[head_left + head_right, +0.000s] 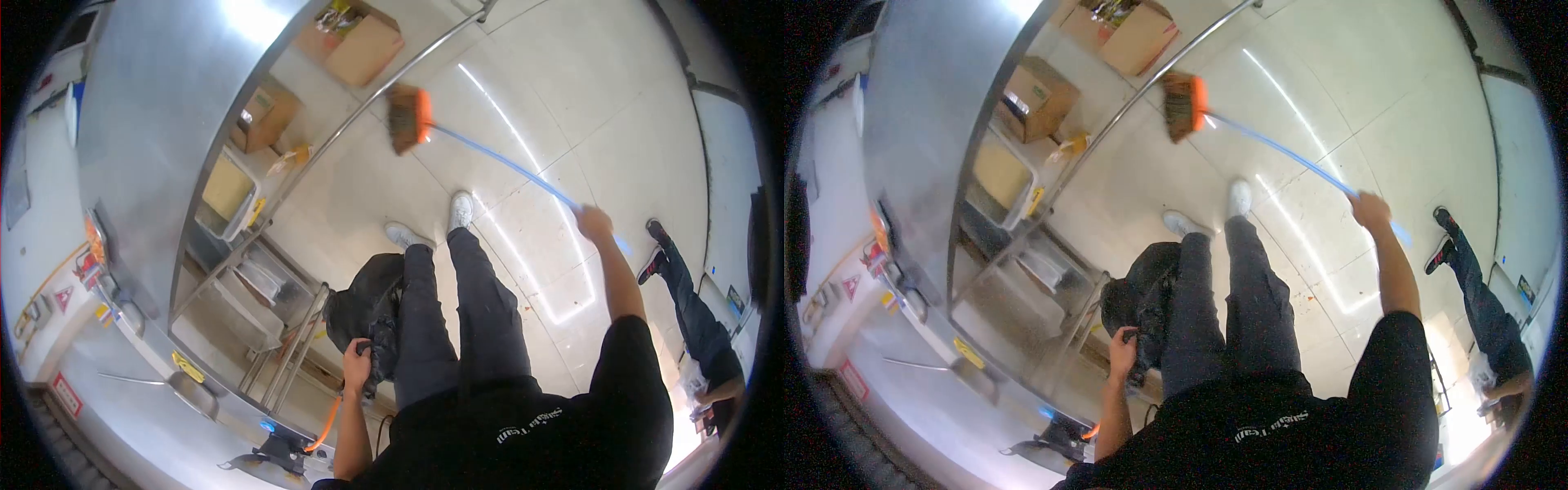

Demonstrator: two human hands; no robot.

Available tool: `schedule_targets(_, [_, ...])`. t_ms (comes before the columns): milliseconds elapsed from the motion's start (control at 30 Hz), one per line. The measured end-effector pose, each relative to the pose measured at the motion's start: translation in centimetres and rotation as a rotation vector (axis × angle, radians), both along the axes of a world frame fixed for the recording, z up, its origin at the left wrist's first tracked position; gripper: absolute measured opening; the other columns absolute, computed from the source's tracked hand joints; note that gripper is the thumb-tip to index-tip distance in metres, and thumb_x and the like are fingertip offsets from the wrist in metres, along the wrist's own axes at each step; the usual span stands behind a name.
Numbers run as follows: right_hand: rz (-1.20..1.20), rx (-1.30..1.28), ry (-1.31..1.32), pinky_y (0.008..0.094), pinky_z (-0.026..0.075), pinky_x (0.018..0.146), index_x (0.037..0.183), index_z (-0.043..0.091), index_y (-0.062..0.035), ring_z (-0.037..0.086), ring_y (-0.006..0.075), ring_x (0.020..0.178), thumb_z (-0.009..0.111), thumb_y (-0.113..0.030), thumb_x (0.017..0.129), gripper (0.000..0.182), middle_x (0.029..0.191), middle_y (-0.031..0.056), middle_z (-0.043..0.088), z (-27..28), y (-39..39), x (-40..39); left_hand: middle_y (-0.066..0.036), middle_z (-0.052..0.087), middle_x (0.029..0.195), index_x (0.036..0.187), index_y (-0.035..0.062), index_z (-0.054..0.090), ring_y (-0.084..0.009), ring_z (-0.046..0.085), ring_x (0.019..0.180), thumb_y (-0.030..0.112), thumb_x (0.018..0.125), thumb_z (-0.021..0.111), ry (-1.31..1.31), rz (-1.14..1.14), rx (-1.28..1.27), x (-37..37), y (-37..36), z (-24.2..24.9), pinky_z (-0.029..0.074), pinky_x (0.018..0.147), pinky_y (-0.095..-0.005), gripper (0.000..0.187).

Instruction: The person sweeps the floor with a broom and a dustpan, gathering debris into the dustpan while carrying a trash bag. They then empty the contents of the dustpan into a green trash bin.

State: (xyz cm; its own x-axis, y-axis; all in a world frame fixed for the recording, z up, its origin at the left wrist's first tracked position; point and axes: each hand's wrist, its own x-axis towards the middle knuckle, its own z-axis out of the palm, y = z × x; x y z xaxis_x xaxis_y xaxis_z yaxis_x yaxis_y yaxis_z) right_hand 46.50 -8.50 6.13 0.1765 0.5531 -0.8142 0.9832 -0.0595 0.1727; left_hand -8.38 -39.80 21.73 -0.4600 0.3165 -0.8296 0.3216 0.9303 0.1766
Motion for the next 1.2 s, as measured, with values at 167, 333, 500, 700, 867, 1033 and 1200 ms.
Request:
schedule_targets(167, [-0.142, 0.057, -0.197, 0.0479, 0.048, 0.079, 0.093, 0.061, 0.0002, 0.061, 0.0398, 0.088, 0.036, -0.047, 0.092, 0.053, 0.089, 0.0245, 0.063, 10.6, -8.8, 10.9, -0.016, 0.063, 0.087, 0.096, 0.0028, 0.061, -0.026, 0.06, 0.084, 0.004, 0.078, 0.054, 0.01, -0.061, 0.134, 0.2, 4.0, 0.6, 0.044, 0.078, -0.0316, 0.02])
schedule_targets(333, [-0.306, 0.144, -0.205, 0.0496, 0.048, 0.077, 0.091, 0.062, 0.0, 0.06, 0.0426, 0.085, 0.038, -0.045, 0.091, 0.051, 0.085, 0.026, 0.062, 19.4, -14.2, 11.9, -0.012, 0.061, 0.09, 0.096, 0.0034, 0.062, -0.0196, 0.055, 0.084, 0.004, 0.08, 0.052, -0.085, 0.118, 0.223, -2.0, 5.5, -0.4, 0.042, 0.079, -0.0292, 0.019])
schedule_targets(500, [-0.493, 0.199, -0.085, 0.0513, 0.046, 0.077, 0.089, 0.061, -0.0018, 0.058, 0.0436, 0.086, 0.037, -0.043, 0.092, 0.048, 0.087, 0.0267, 0.061, 21.6, -13.7, 3.2, -0.01, 0.06, 0.091, 0.097, 0.004, 0.062, -0.0196, 0.054, 0.086, 0.004, 0.081, 0.052, -0.096, 0.18, 0.157, -4.1, 5.7, -4.3, 0.042, 0.08, -0.0294, 0.02])
schedule_targets(700, [-0.492, 0.064, 0.127, 0.0483, 0.046, 0.084, 0.101, 0.06, -0.0047, 0.058, 0.0377, 0.097, 0.033, -0.042, 0.092, 0.047, 0.105, 0.0192, 0.061, 9.9, 0.1, -11.0, -0.011, 0.061, 0.093, 0.097, 0.0025, 0.062, -0.02, 0.055, 0.087, 0.004, 0.08, 0.052, -0.13, -0.053, 0.111, -4.8, 14.4, -4.8, 0.042, 0.081, -0.0304, 0.02])
schedule_targets(867, [-0.528, -0.058, 0.084, 0.0454, 0.045, 0.089, 0.111, 0.059, -0.006, 0.056, 0.0348, 0.106, 0.033, -0.046, 0.092, 0.051, 0.113, 0.018, 0.059, 4.9, 5.4, -11.0, -0.011, 0.062, 0.092, 0.097, -0.0005, 0.061, -0.0208, 0.056, 0.089, 0.004, 0.08, 0.053, -0.229, -0.129, 0.135, -9.9, 21.7, -4.5, 0.042, 0.081, -0.0303, 0.02])
schedule_targets(1033, [-0.342, -0.139, -0.059, 0.0436, 0.047, 0.086, 0.113, 0.058, -0.0116, 0.055, 0.031, 0.108, 0.036, -0.04, 0.093, 0.041, 0.114, 0.0123, 0.058, 10.0, -2.8, -2.3, -0.012, 0.062, 0.093, 0.098, -0.001, 0.061, -0.0204, 0.056, 0.088, 0.004, 0.079, 0.053, -0.182, -0.237, 0.1, -11.5, 28.4, -4.6, 0.042, 0.081, -0.0302, 0.021])
schedule_targets(1200, [-0.561, 0.001, -0.358, 0.044, 0.05, 0.078, 0.097, 0.062, -0.0014, 0.063, 0.034, 0.089, 0.041, -0.044, 0.091, 0.048, 0.093, 0.0197, 0.064, 20.0, -5.3, 0.5, -0.016, 0.063, 0.091, 0.097, -0.0004, 0.062, -0.0237, 0.058, 0.087, 0.005, 0.077, 0.053, -0.155, -0.309, 0.125, -10.6, 33.8, -5.3, 0.043, 0.081, -0.032, 0.022])
